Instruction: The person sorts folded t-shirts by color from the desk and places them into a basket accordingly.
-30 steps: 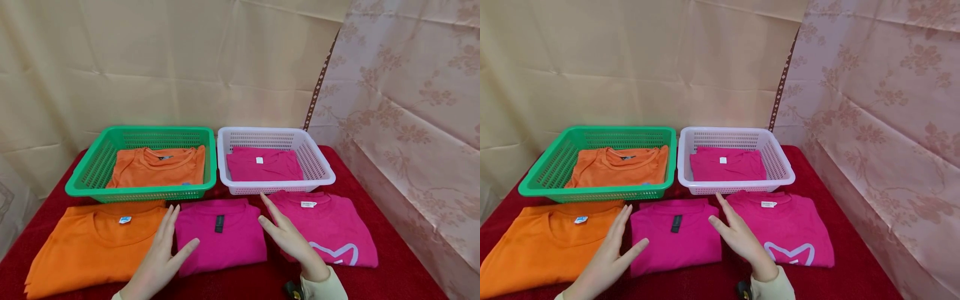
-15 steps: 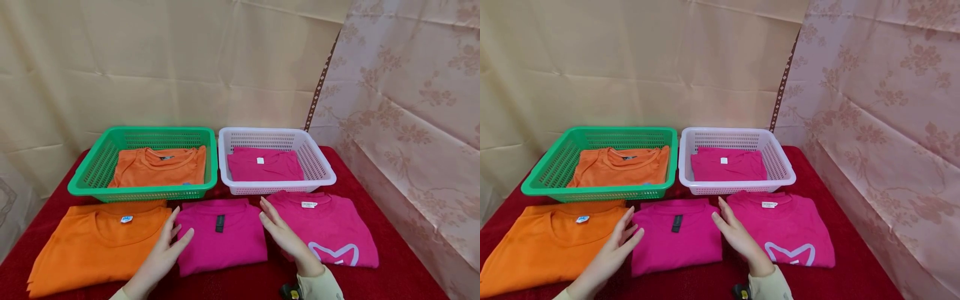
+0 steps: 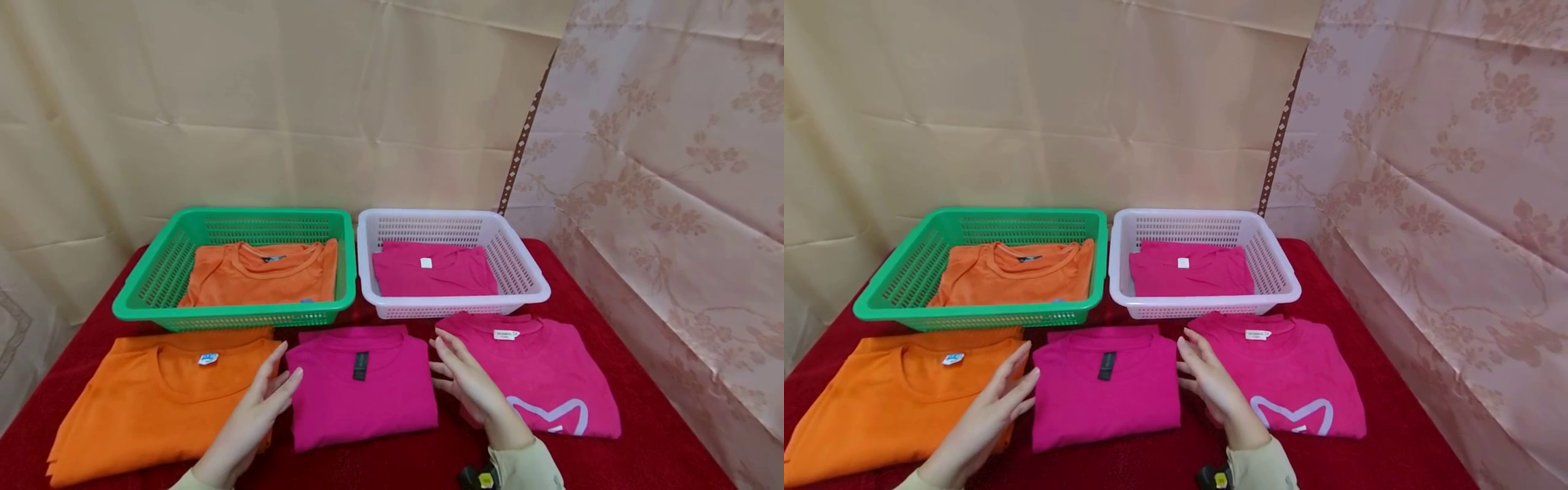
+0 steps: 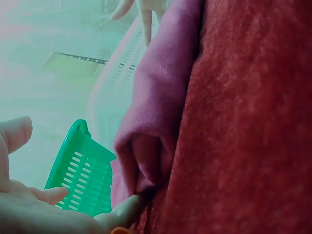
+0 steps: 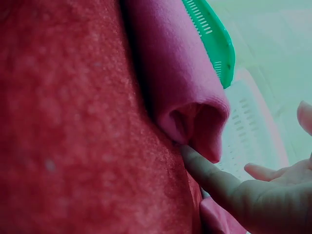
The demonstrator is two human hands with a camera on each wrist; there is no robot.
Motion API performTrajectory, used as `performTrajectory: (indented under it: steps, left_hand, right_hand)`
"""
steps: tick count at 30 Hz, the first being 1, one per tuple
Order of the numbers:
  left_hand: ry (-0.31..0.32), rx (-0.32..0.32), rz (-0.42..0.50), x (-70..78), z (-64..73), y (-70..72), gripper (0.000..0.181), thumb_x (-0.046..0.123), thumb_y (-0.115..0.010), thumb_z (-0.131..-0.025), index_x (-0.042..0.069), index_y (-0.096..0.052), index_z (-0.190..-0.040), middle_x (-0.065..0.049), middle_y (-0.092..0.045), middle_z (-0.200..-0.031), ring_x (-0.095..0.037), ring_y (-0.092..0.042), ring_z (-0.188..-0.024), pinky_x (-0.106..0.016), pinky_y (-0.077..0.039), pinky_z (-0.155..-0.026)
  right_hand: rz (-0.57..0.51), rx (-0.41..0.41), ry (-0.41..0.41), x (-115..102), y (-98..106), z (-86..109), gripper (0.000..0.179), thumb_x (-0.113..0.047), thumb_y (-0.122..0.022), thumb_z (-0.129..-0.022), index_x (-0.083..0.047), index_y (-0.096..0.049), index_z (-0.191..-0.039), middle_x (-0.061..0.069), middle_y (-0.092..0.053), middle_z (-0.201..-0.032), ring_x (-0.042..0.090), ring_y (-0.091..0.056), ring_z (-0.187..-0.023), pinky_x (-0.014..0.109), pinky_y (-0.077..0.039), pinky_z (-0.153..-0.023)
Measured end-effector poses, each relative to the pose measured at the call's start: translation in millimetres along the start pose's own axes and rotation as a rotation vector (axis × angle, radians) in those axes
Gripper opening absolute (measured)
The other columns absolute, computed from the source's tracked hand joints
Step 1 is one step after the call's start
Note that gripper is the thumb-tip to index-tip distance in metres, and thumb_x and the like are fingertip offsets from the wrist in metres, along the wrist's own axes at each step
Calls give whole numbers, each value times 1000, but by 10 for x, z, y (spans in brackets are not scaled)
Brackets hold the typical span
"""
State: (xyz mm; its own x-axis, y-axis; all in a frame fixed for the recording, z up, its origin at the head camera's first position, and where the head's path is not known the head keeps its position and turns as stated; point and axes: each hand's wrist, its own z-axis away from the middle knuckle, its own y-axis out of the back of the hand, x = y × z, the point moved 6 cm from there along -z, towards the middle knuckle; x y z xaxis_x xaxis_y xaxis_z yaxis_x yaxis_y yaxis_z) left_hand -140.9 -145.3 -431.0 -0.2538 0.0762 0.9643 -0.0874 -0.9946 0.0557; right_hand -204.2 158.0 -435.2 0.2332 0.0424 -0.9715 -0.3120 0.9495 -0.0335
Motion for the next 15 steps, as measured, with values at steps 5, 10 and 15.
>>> performTrajectory:
  steps: [5, 10, 15]
  left_hand:
    - [-4, -3, 54, -23, -16, 29, 73, 38, -47, -105, 19, -3, -160, -24, 2, -164, -45, -15, -149, -62, -33, -112]
    - [18, 5, 179, -46, -33, 72, 69, 42, -42, -106, 19, -6, -159, -23, -13, -162, -43, -27, -145, -50, -41, -107]
    - [65, 6, 228, -93, -59, 100, 68, 45, -43, -105, 21, -9, -158, -21, -21, -159, -43, -39, -138, -38, -45, -101]
  right_hand:
    - [-4, -41, -11, 12, 6, -3, 67, -35, -40, -107, -4, -9, -156, 26, -12, -163, 21, -57, -117, 34, -49, -98]
    - [-46, -53, -36, 33, 10, -16, 66, -35, -42, -106, -6, -10, -156, 23, -13, -163, 12, -61, -102, 31, -51, -90]
    - [-81, -54, -65, 79, -8, -33, 67, -35, -46, -105, -8, -11, -156, 22, -13, -161, 13, -61, -100, 33, -52, -87]
